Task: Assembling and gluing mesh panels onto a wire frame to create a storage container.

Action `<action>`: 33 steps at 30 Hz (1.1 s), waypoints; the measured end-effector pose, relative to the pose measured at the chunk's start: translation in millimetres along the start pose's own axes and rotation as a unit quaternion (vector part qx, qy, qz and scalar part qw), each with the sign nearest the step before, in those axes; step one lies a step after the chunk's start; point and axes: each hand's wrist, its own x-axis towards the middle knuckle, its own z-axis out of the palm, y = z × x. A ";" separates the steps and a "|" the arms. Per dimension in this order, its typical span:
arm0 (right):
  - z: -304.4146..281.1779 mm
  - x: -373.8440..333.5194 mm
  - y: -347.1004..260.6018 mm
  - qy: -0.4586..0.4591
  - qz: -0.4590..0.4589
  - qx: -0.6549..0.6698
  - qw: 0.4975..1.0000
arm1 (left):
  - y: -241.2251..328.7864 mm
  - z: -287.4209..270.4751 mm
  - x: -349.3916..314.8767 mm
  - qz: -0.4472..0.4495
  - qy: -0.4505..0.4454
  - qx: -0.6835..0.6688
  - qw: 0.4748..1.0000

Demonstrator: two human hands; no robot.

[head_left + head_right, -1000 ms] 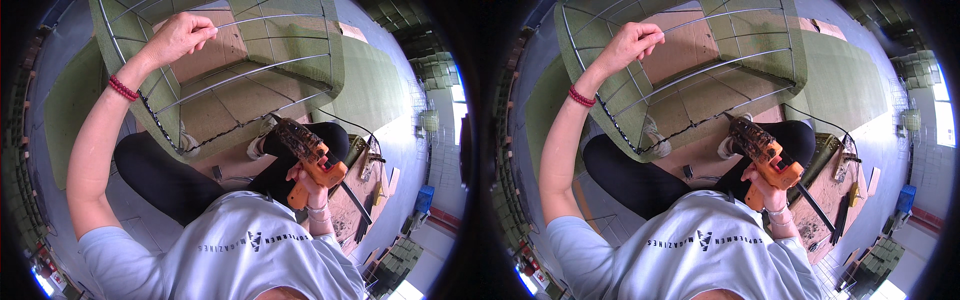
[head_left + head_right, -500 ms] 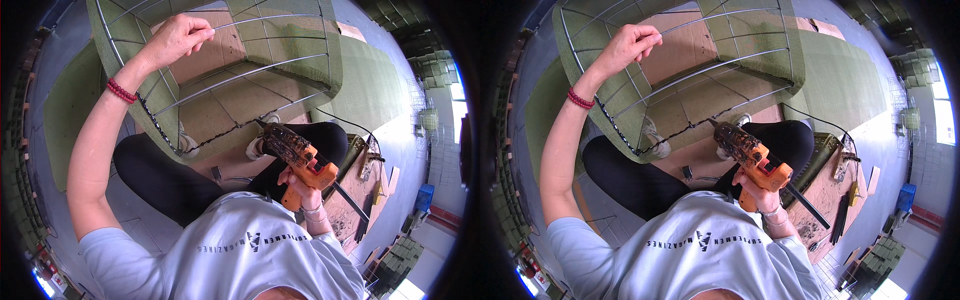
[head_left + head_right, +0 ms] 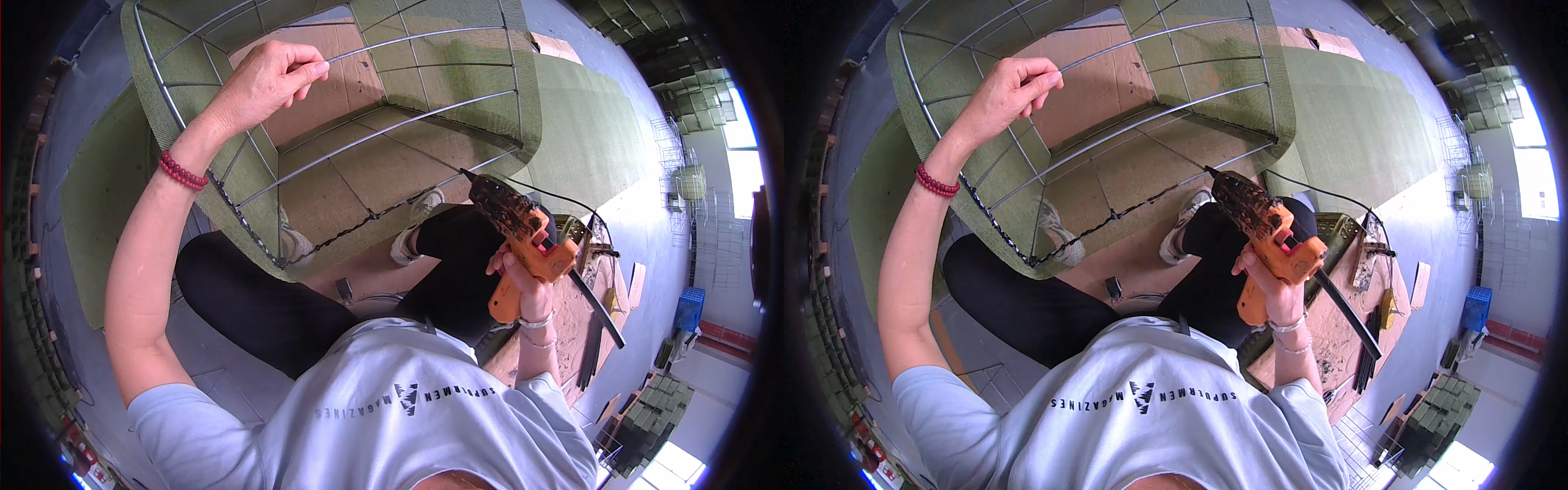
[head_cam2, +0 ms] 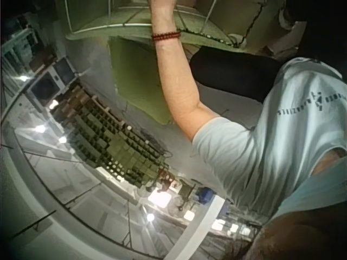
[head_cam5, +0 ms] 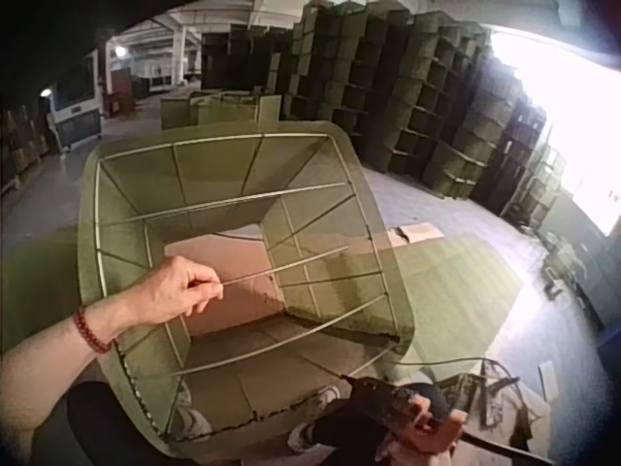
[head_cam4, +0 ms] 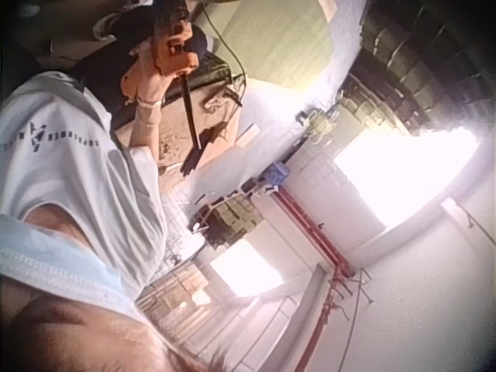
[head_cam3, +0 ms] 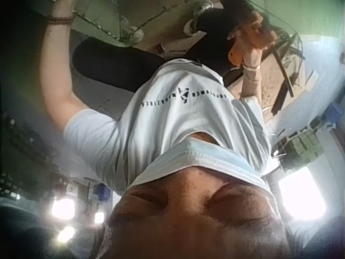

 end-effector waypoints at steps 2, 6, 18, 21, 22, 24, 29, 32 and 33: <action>2.7 4.8 -17.0 -0.001 -0.004 -0.004 1.000 | 0.6 0.9 -0.6 -0.001 0.000 0.000 1.000; -1.2 13.4 -43.6 -0.031 0.002 -0.006 0.999 | -0.4 1.7 -1.5 0.002 0.001 -0.007 1.000; -6.5 25.2 -69.5 -0.065 0.065 -0.102 0.991 | 0.4 2.2 -3.9 0.017 0.009 0.008 1.000; -6.3 21.7 -68.2 -0.058 0.063 -0.109 0.990 | -3.5 2.9 -3.7 0.028 0.012 0.005 1.000; -5.3 21.8 -66.7 -0.053 0.057 -0.103 0.992 | -4.2 3.3 -3.5 0.028 0.014 0.003 0.999; -3.1 22.7 -66.7 -0.048 0.051 -0.096 0.993 | -5.1 3.4 -2.3 0.034 0.015 0.005 0.999; -4.8 31.1 -71.4 -0.066 0.060 -0.108 0.990 | -3.5 3.2 -2.6 0.034 0.013 0.000 0.999; -4.9 30.8 -73.5 -0.064 0.055 -0.103 0.991 | -4.0 2.1 -3.9 0.031 0.013 0.006 0.999; -6.3 29.1 -73.4 -0.063 0.056 -0.104 0.991 | -4.4 2.2 -3.5 0.032 0.013 0.006 0.999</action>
